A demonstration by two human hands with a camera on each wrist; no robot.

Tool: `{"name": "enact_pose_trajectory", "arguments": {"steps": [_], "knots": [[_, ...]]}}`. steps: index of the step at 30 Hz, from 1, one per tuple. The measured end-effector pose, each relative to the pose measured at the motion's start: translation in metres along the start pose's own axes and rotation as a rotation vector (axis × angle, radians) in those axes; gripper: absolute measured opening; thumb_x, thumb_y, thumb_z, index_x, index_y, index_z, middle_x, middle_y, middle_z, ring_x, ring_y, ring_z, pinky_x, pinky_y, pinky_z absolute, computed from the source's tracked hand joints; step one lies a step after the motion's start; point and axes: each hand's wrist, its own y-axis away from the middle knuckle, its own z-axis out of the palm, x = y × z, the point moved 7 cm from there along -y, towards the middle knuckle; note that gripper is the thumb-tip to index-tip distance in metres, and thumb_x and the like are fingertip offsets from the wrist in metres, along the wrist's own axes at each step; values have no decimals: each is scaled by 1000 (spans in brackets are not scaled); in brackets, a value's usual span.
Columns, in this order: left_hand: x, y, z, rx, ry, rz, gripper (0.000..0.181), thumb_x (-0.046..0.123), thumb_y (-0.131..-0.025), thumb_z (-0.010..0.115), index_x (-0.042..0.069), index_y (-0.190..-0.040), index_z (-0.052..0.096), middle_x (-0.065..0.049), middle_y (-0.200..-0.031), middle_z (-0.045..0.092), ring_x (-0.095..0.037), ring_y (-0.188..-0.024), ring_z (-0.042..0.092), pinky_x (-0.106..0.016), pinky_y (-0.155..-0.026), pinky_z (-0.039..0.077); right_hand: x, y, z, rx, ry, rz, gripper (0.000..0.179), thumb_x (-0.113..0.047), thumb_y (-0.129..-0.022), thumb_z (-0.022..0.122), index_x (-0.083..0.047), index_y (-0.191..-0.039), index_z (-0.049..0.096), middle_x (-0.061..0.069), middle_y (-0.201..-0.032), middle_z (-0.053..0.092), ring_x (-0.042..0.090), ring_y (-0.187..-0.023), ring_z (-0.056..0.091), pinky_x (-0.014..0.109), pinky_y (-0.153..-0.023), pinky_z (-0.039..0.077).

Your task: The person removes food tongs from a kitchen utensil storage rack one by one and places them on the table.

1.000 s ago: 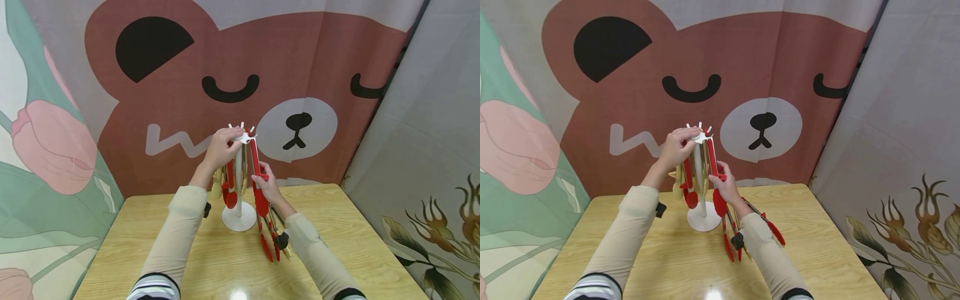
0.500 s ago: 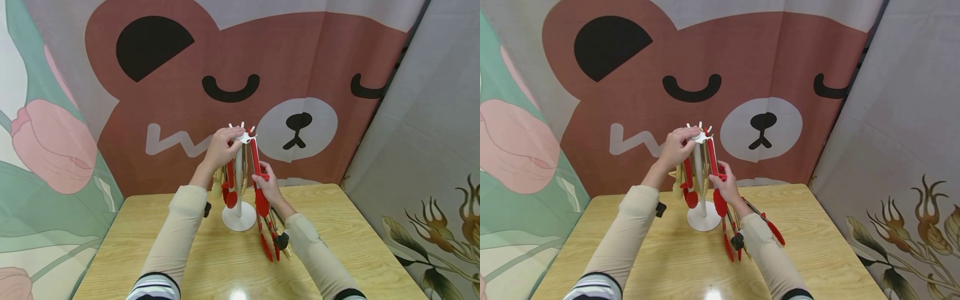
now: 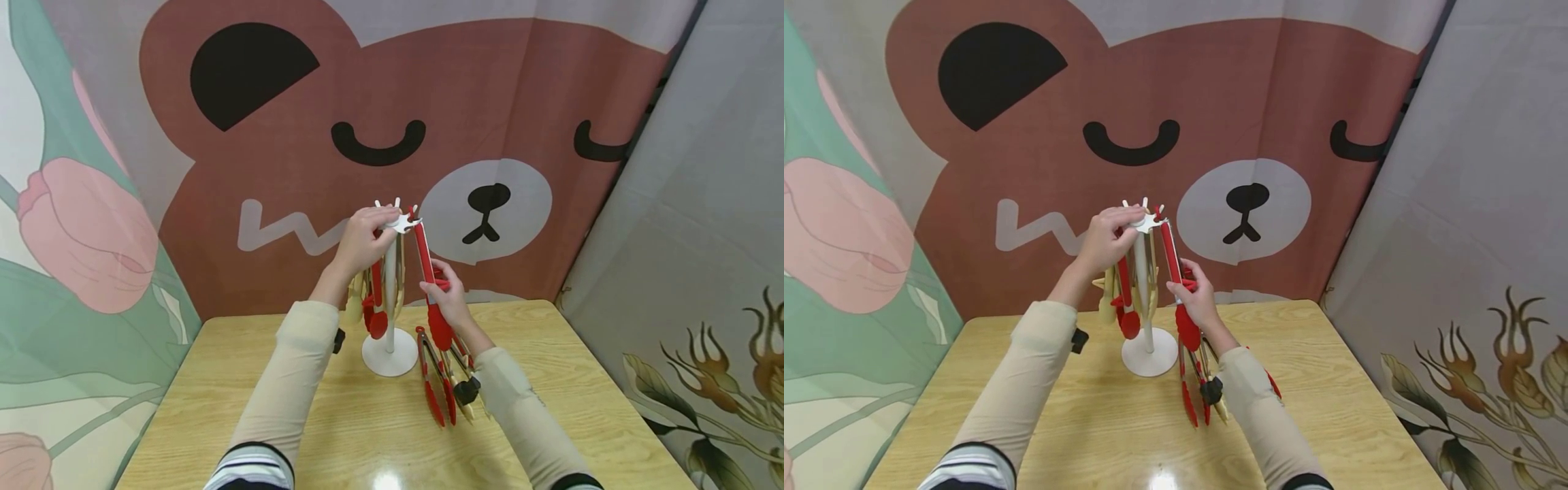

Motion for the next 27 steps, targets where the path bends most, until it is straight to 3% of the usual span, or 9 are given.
{"name": "enact_pose_trajectory", "arguments": {"steps": [27], "knots": [[3,0,0,-1,-18,9,32,10,-83,49,0,-109,64,-10,-112,60,-20,-111,51,-31,-97,32,-2,0,-6,25,-35,-18,45,3,-82,53,8,-126,41,22,-101,48,5,-75,50,19,-62,43]]}}
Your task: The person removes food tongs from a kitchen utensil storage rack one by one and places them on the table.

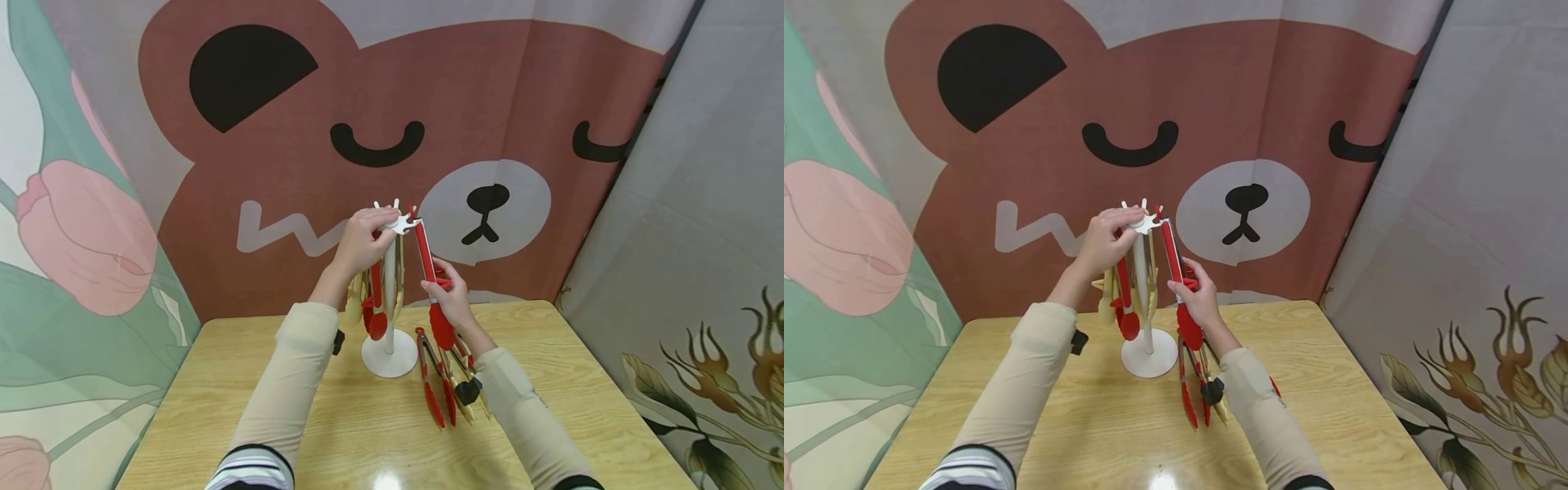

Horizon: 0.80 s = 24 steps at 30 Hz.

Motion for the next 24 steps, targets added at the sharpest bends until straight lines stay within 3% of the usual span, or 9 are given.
{"name": "enact_pose_trajectory", "arguments": {"steps": [6,15,24], "knots": [[-1,0,0,-6,0,-12,32,10,-83,49,2,-110,63,-9,-113,60,-19,-111,50,-31,-97,32,-3,0,-3,10,-1,-11,46,1,-82,54,8,-126,42,23,-106,48,8,-78,49,19,-62,43],[-1,-1,0,-1,4,-4,32,9,-83,48,1,-109,64,-9,-112,61,-19,-111,51,-30,-97,32,-2,0,-10,12,13,40,47,0,-83,55,8,-127,42,18,-103,51,7,-77,49,21,-62,44],[-1,-1,-1,7,8,11,31,9,-83,48,1,-109,64,-10,-111,61,-20,-110,52,-29,-97,32,17,-11,-24,77,-23,15,46,-3,-82,60,1,-126,49,5,-95,54,8,-76,52,21,-61,45]]}}
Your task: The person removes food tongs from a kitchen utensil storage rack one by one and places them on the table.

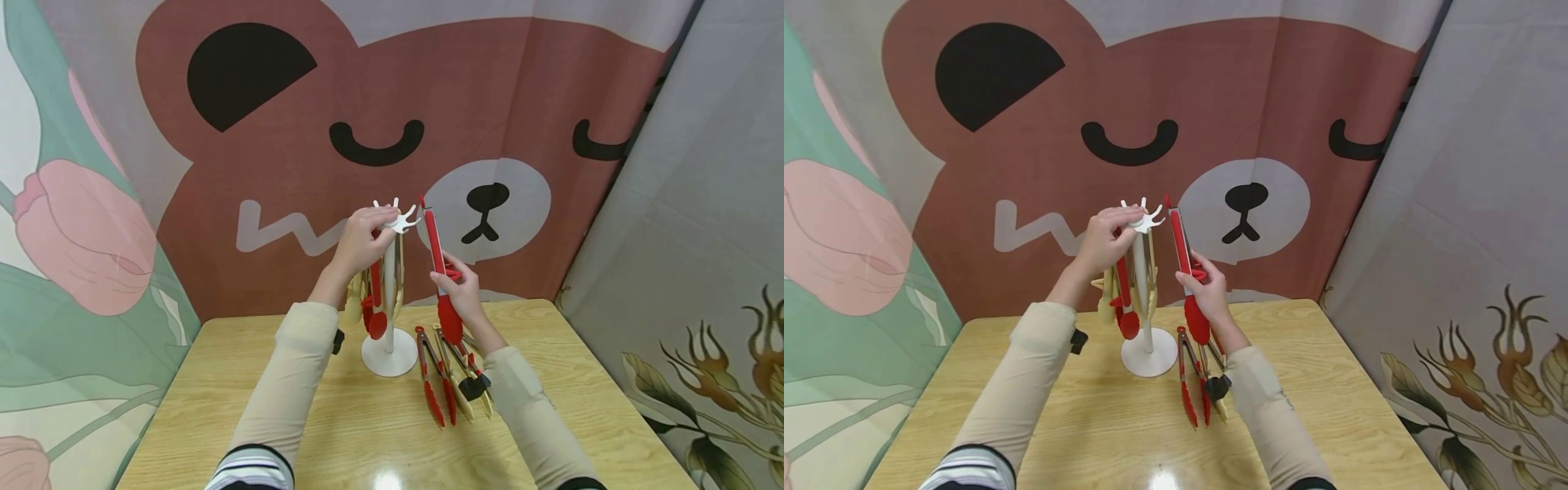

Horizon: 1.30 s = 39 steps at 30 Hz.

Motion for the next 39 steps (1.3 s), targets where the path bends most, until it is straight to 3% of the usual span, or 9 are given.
{"name": "enact_pose_trajectory", "arguments": {"steps": [11,19,27,39], "knots": [[-2,1,0,0,8,-5,31,9,-83,49,2,-109,64,-9,-111,61,-19,-110,52,-29,-97,32,-15,8,-2,1,22,95,49,-3,-84,59,-2,-130,45,7,-94,54,7,-73,52,21,-60,45],[-1,1,0,4,12,1,32,9,-83,48,2,-109,64,-9,-111,61,-19,-110,51,-29,-97,32,-20,13,-2,-5,52,80,50,-5,-86,57,-2,-132,42,4,-91,55,5,-69,52,20,-58,43],[0,0,-2,10,18,3,32,10,-83,47,1,-110,64,-10,-111,61,-19,-110,51,-29,-98,31,15,6,-15,6,29,98,50,-11,-85,60,-10,-133,44,1,-90,55,9,-71,52,21,-58,43],[2,0,-3,14,23,15,32,9,-83,47,1,-109,64,-10,-111,61,-20,-110,51,-29,-97,32,39,20,-36,33,89,142,51,-15,-86,61,-8,-133,43,0,-86,55,11,-70,50,21,-55,42]]}}
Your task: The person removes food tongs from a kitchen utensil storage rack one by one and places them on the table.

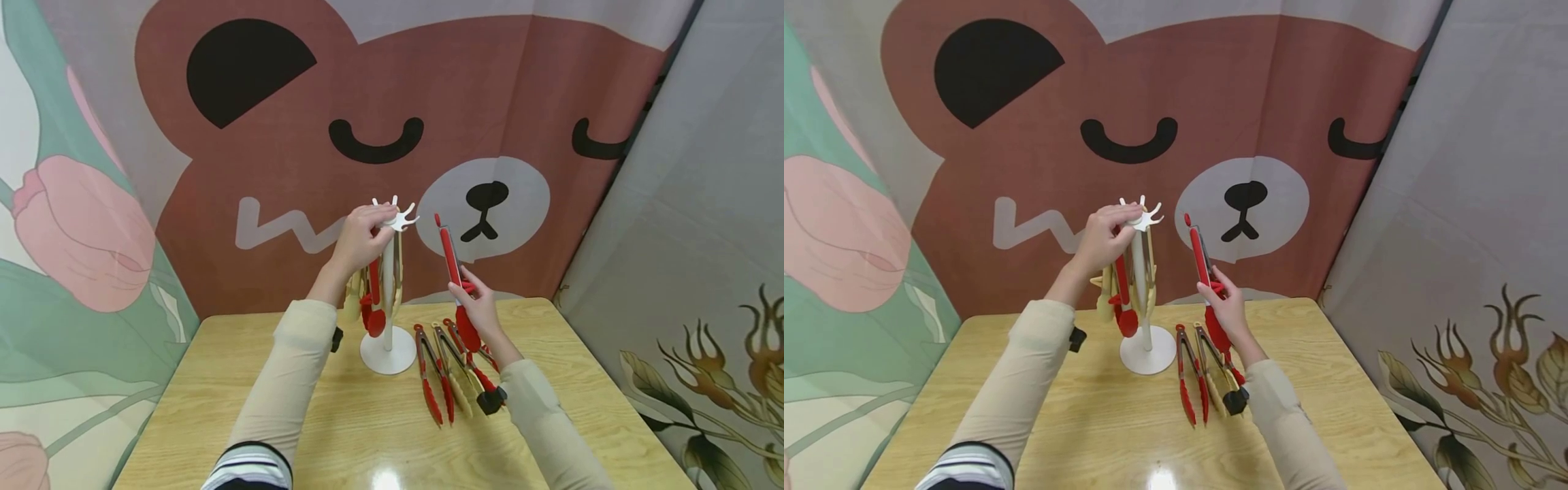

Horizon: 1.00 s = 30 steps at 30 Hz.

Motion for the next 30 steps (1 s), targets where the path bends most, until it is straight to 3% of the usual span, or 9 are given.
{"name": "enact_pose_trajectory", "arguments": {"steps": [7,13,18,24,27,30], "knots": [[-1,0,1,5,3,-10,32,8,-82,48,0,-108,64,-10,-111,61,-19,-110,51,-29,-96,33,16,4,-13,41,39,55,52,-20,-85,61,-9,-133,44,13,-99,56,10,-70,49,20,-54,42],[-1,0,1,8,1,-11,32,8,-82,48,0,-108,64,-10,-111,61,-19,-110,51,-29,-96,33,31,9,-22,48,55,118,55,-27,-85,61,-13,-134,42,14,-103,53,9,-72,49,21,-56,42],[1,-1,1,5,-2,-7,32,9,-82,48,1,-108,64,-9,-111,61,-19,-110,51,-28,-96,33,43,14,-34,73,68,129,55,-27,-85,61,-8,-134,42,18,-114,52,5,-72,49,18,-58,42],[0,-1,2,12,2,-13,32,8,-81,48,0,-107,65,-10,-111,61,-18,-110,52,-28,-97,32,63,20,-47,111,59,169,47,-25,-87,58,-6,-129,48,19,-100,55,8,-66,47,19,-56,40],[-1,-1,1,17,2,-15,32,8,-81,48,1,-107,65,-10,-110,61,-18,-109,52,-28,-97,32,70,22,-52,120,61,204,46,-21,-87,55,-4,-129,47,17,-115,54,8,-66,46,18,-55,40],[-1,-1,1,17,6,-15,32,8,-81,48,1,-107,65,-10,-110,61,-19,-109,52,-28,-96,33,75,25,-56,113,80,217,47,-17,-86,50,-1,-130,45,15,-132,43,7,-63,46,18,-52,42]]}}
